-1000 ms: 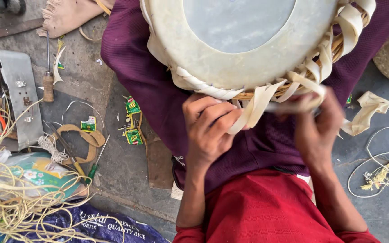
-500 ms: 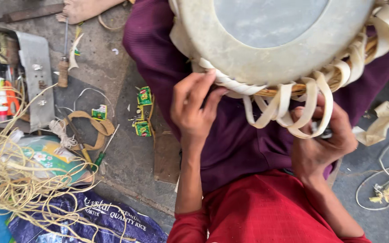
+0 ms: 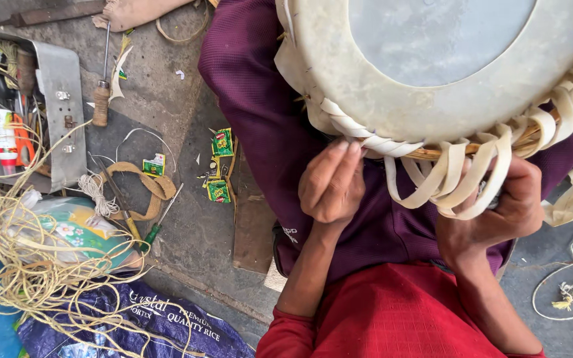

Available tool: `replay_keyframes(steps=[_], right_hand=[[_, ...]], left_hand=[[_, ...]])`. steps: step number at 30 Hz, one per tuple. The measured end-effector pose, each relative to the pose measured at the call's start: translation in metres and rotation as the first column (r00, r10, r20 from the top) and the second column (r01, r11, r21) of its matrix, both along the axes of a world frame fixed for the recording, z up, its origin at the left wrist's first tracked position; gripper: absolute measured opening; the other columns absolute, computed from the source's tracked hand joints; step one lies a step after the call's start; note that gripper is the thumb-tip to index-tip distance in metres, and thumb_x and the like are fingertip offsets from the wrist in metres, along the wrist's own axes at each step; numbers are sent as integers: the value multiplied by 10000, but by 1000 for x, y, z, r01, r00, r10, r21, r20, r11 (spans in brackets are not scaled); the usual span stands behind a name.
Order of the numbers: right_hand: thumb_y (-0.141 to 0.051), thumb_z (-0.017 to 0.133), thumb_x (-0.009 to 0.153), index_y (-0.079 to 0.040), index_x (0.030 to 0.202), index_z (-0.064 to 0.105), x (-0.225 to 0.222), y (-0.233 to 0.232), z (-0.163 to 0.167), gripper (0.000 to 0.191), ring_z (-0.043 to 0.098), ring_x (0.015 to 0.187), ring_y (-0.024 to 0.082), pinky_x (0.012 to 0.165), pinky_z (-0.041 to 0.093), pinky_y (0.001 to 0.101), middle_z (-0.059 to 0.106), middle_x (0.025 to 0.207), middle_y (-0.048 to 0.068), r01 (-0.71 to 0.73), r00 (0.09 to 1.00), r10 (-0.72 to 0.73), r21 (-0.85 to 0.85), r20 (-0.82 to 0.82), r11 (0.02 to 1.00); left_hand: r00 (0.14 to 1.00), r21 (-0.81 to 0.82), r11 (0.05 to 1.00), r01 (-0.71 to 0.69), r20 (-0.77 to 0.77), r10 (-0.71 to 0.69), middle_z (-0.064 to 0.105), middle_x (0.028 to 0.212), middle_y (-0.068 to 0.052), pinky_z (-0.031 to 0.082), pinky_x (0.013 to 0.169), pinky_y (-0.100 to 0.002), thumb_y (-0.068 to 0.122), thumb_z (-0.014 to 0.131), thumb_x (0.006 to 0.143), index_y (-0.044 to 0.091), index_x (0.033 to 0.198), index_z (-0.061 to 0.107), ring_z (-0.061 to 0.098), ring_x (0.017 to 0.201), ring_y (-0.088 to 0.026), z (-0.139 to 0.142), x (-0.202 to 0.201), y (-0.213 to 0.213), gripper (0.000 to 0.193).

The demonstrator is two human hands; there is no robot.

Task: The person sits on the floor weaving and tightening leather strips around the rim of a drum shell, pulling, looping and adjusting the strips by hand to lace the drum head onto the body.

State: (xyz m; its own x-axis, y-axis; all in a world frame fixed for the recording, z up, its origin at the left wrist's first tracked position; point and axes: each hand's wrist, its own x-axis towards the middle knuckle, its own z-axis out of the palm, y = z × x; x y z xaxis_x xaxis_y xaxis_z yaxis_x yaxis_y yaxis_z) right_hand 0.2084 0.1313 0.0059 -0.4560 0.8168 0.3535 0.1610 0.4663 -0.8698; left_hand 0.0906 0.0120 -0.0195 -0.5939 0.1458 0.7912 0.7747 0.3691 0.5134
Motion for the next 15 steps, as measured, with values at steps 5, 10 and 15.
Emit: replay_keyframes(steps=[5, 10, 15], right_hand=[[-111, 758, 1135, 41, 1182, 618, -2, -8, -3, 212, 608, 933, 90, 881, 502, 219, 695, 1080, 51, -7, 1000, 7, 35, 19, 999], [-141, 811, 1126, 28, 1137, 614, -11, -13, 7, 259, 603, 930, 79, 863, 485, 207, 653, 1051, 19, -8, 999, 6, -60, -31, 998], [-138, 866, 1008, 25, 1135, 562, -17, -14, 18, 367, 581, 893, 67, 827, 475, 198, 630, 1053, 10, -43, 998, 40, -49, -54, 998]], left_hand=[[989, -96, 985, 145, -9, -147, 651, 1156, -66, 665, 863, -365, -48, 762, 913, 13, 1081, 755, 722, 1011, -281, 0, 6, -1, 179], [978, 30, 987, 160, 132, -162, 639, 1274, -69, 635, 953, -368, -23, 746, 961, 43, 1187, 686, 709, 1133, -275, 3, 3, -10, 243], [991, -121, 989, 84, 111, -70, 620, 1363, -128, 620, 982, -395, -22, 744, 973, 88, 1311, 615, 676, 1171, -336, 10, 5, -12, 379]])
